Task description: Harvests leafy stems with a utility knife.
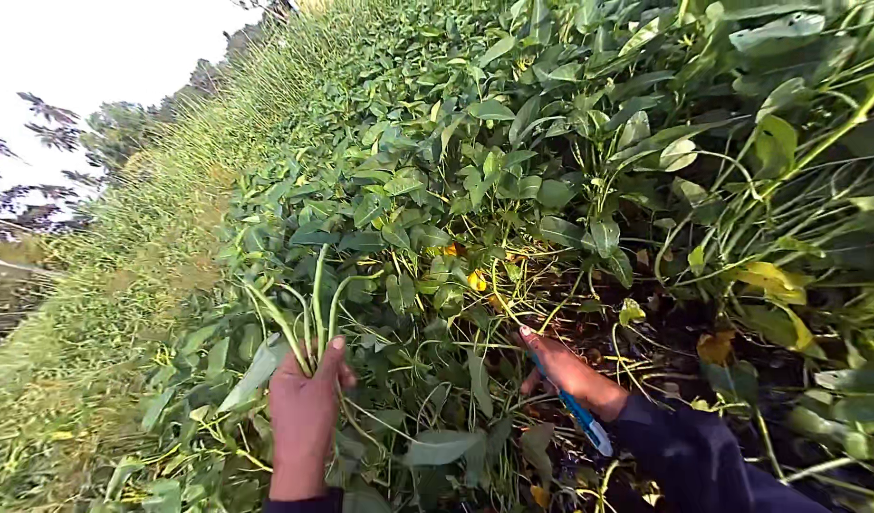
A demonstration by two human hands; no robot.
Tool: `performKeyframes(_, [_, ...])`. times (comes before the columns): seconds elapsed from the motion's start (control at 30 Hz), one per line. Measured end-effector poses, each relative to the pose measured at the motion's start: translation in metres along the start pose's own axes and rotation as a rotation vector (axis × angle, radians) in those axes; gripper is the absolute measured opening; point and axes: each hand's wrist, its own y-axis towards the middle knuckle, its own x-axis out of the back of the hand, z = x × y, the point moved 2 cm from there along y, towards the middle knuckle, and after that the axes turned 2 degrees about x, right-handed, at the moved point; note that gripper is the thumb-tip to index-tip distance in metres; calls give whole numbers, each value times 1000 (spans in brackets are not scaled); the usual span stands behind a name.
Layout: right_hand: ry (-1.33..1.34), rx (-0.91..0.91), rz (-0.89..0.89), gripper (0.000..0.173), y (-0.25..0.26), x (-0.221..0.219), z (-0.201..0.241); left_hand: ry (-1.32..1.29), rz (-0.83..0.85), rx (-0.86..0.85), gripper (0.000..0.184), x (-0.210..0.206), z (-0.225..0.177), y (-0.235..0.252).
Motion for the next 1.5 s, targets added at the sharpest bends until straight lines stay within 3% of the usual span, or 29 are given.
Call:
performKeyframes(0.07, [36,-83,23,66,-4,-12,-14,239,-16,-118,23,-45,-3,-1])
performKeyframes(0.13, [150,-109,27,65,-13,-19,-31,447,82,-128,29,-101,8,-2])
performKeyframes(0.23, [314,-120,45,62,-25,-13,-44,742,359,72,33,-177,42,-5])
performKeyframes(0.33, [406,-112,35,63,-27,7,-35,810,550,207,36,-207,70,-4])
performKeyframes(0.53, [432,-14,-194,50,11,36,-16,578,648,278,46,-179,70,11])
performKeyframes(0.77, [413,-158,-291,48,39,21,-10,323,725,264,22,-155,35,-6])
performKeyframes(0.93, [82,110,-359,48,39,33,1,353,681,248,24,-152,43,-5])
performKeyframes(1.1, [115,450,-299,46,16,44,15,323,662,261,21,-145,53,-3])
performKeyframes(1.27, [-85,270,-318,43,22,54,2,283,668,274,19,-141,56,-11])
performKeyframes(1.4, [49,466,-532,42,27,81,34,243,643,301,19,-139,57,-22])
performKeyframes(1.5, [83,610,-539,45,35,101,65,210,613,317,18,-138,63,-30])
